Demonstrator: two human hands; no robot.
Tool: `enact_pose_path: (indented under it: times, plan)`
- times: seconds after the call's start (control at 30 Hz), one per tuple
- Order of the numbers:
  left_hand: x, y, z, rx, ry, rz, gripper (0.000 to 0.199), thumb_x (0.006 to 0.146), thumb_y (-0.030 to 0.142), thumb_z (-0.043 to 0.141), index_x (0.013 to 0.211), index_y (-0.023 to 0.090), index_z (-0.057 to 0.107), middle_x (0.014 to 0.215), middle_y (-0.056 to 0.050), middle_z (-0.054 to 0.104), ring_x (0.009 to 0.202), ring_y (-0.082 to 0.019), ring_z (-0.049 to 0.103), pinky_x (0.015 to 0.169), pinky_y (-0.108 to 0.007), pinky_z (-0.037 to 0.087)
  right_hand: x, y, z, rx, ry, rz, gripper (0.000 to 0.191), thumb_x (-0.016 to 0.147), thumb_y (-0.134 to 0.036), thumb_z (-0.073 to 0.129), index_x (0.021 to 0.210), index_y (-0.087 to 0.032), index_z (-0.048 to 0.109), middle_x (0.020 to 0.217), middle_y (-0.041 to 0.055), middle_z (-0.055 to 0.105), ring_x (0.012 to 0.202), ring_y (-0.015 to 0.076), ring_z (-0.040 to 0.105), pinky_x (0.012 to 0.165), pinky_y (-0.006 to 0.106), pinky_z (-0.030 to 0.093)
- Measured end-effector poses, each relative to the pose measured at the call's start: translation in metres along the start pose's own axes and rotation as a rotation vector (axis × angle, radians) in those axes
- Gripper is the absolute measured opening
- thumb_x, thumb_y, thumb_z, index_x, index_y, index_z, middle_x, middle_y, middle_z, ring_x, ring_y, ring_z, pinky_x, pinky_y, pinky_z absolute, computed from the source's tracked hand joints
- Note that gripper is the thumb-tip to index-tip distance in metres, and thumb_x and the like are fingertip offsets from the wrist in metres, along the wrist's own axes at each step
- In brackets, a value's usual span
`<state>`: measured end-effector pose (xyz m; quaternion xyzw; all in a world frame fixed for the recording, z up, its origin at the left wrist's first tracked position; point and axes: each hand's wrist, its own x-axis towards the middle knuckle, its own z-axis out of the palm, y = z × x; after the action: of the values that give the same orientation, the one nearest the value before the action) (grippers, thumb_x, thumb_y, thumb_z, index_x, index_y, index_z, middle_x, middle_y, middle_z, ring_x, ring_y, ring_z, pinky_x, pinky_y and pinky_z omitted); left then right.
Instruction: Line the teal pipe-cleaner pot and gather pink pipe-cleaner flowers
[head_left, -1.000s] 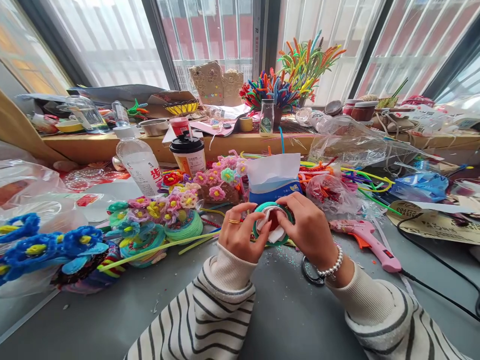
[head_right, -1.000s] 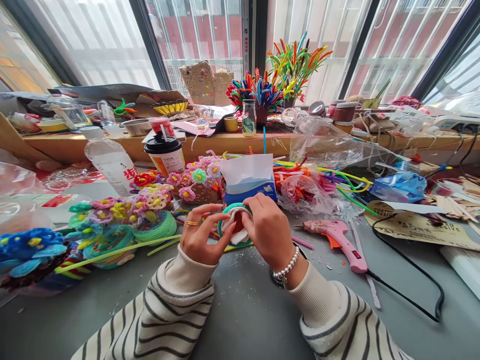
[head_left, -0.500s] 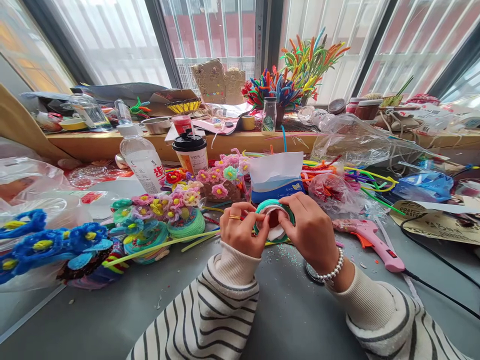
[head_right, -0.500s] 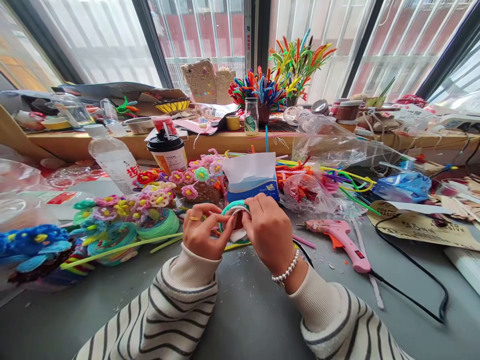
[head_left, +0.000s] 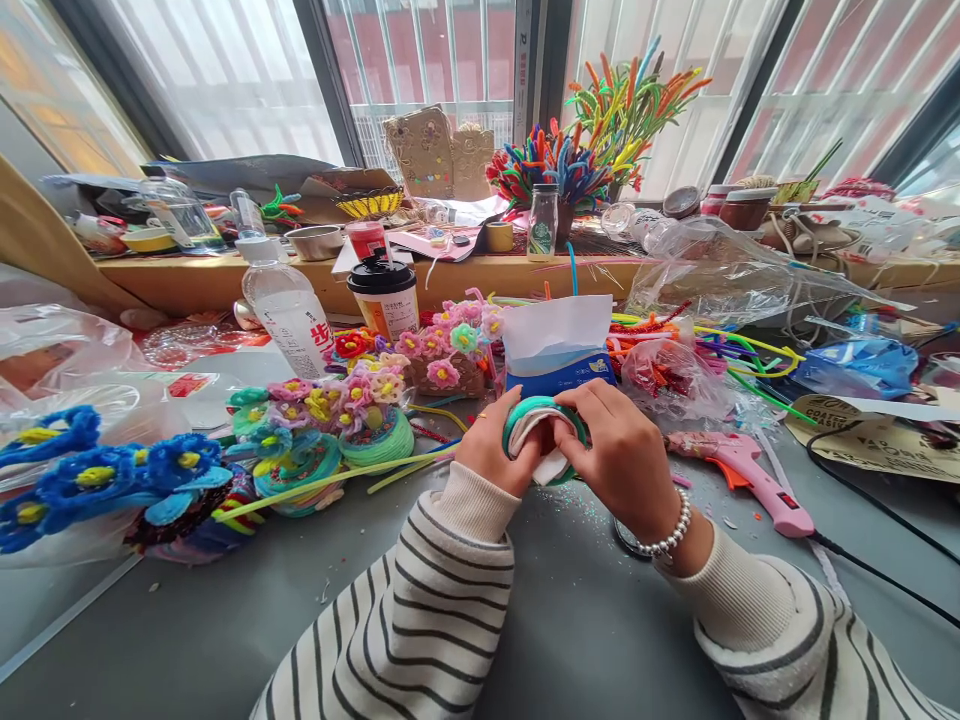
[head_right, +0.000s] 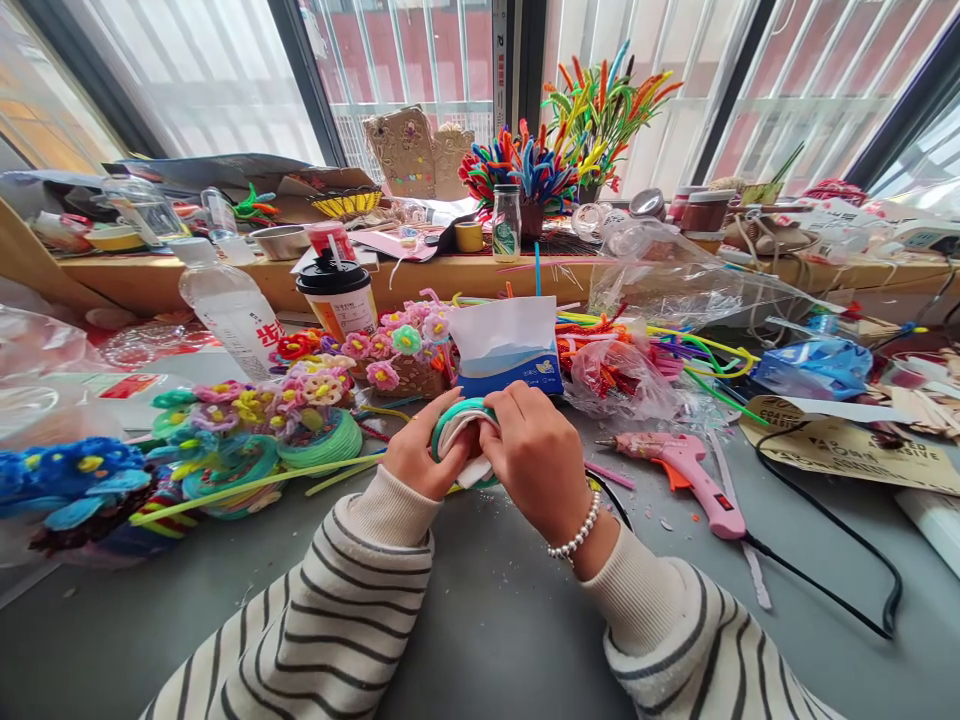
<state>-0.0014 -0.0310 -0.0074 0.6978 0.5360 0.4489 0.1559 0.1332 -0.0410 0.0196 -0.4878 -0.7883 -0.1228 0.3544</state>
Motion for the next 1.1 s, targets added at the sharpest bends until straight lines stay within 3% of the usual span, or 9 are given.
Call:
enact_pose_path:
  times: [0.1,0.2,0.43,0.57,0.87,0.97,1.1]
  plan:
    - [0.007,-0.001,-0.007,-0.289,-0.267,-0.169,0.05,0.066,0.035,0.052,0.11,0.011,0.045,0.104,-0.01,0.057,0.092,-0.022,0.054,0.082,-0.033,0.042,0.002,0.003,-0.003,0.055,-0.013,-0.031,0.013,0.076,-0.02,0.045,0.084,-0.015,0.054,0.08,0.0049,0.055,0.077,0.0172,0.05,0.071,0.028,0.041]
    - [0.012,-0.001,-0.013,-0.467,-0.404,-0.182,0.054,0.066,0.037,0.052,0.11,0.007,0.044,0.106,-0.013,0.055,0.096,-0.022,0.051,0.083,-0.031,0.041,0.004,0.008,-0.007,0.098,-0.029,-0.052,0.013,0.076,-0.019,0.045,0.085,-0.016,0.053,0.081,0.0044,0.055,0.078,0.017,0.05,0.072,0.028,0.041]
    - [0.011,0.003,-0.014,-0.509,-0.395,-0.202,0.049,0.066,0.037,0.053,0.106,0.009,0.047,0.101,-0.01,0.058,0.095,-0.022,0.052,0.081,-0.03,0.041,0.009,0.015,-0.013,0.14,-0.074,-0.182,0.018,0.075,-0.019,0.048,0.093,-0.017,0.053,0.089,0.0047,0.056,0.083,0.0175,0.049,0.076,0.029,0.04]
    - [0.01,0.006,-0.015,-0.512,-0.427,-0.187,0.046,0.066,0.037,0.053,0.104,0.01,0.049,0.103,-0.008,0.058,0.096,-0.021,0.051,0.083,-0.027,0.04,0.009,0.016,-0.014,0.149,-0.071,-0.183,0.015,0.078,-0.021,0.046,0.089,-0.016,0.055,0.084,0.0048,0.057,0.08,0.0161,0.049,0.074,0.028,0.041]
    - [0.002,0.003,-0.003,-0.332,-0.282,-0.122,0.034,0.069,0.027,0.047,0.1,0.016,0.052,0.097,-0.006,0.06,0.09,-0.02,0.054,0.082,-0.033,0.041,0.007,0.009,-0.013,0.054,-0.107,-0.178,0.013,0.077,-0.02,0.045,0.083,-0.015,0.055,0.08,0.0055,0.055,0.078,0.0168,0.049,0.071,0.027,0.04]
    - [0.001,-0.001,0.002,-0.352,-0.219,-0.131,0.029,0.07,0.024,0.045,0.097,0.016,0.051,0.096,-0.006,0.059,0.089,-0.019,0.053,0.082,-0.033,0.04,0.005,0.007,-0.009,0.076,-0.133,-0.104,0.015,0.078,-0.023,0.043,0.088,-0.016,0.053,0.083,0.0055,0.056,0.08,0.0172,0.049,0.072,0.028,0.04]
    - [0.001,-0.004,0.006,-0.362,-0.018,-0.213,0.026,0.072,0.028,0.043,0.094,0.016,0.049,0.092,-0.007,0.058,0.086,-0.018,0.054,0.079,-0.033,0.041,0.004,0.007,-0.004,0.13,-0.182,0.07,0.031,0.076,-0.037,0.046,0.097,-0.014,0.05,0.087,0.0073,0.057,0.075,0.0174,0.053,0.065,0.027,0.041]
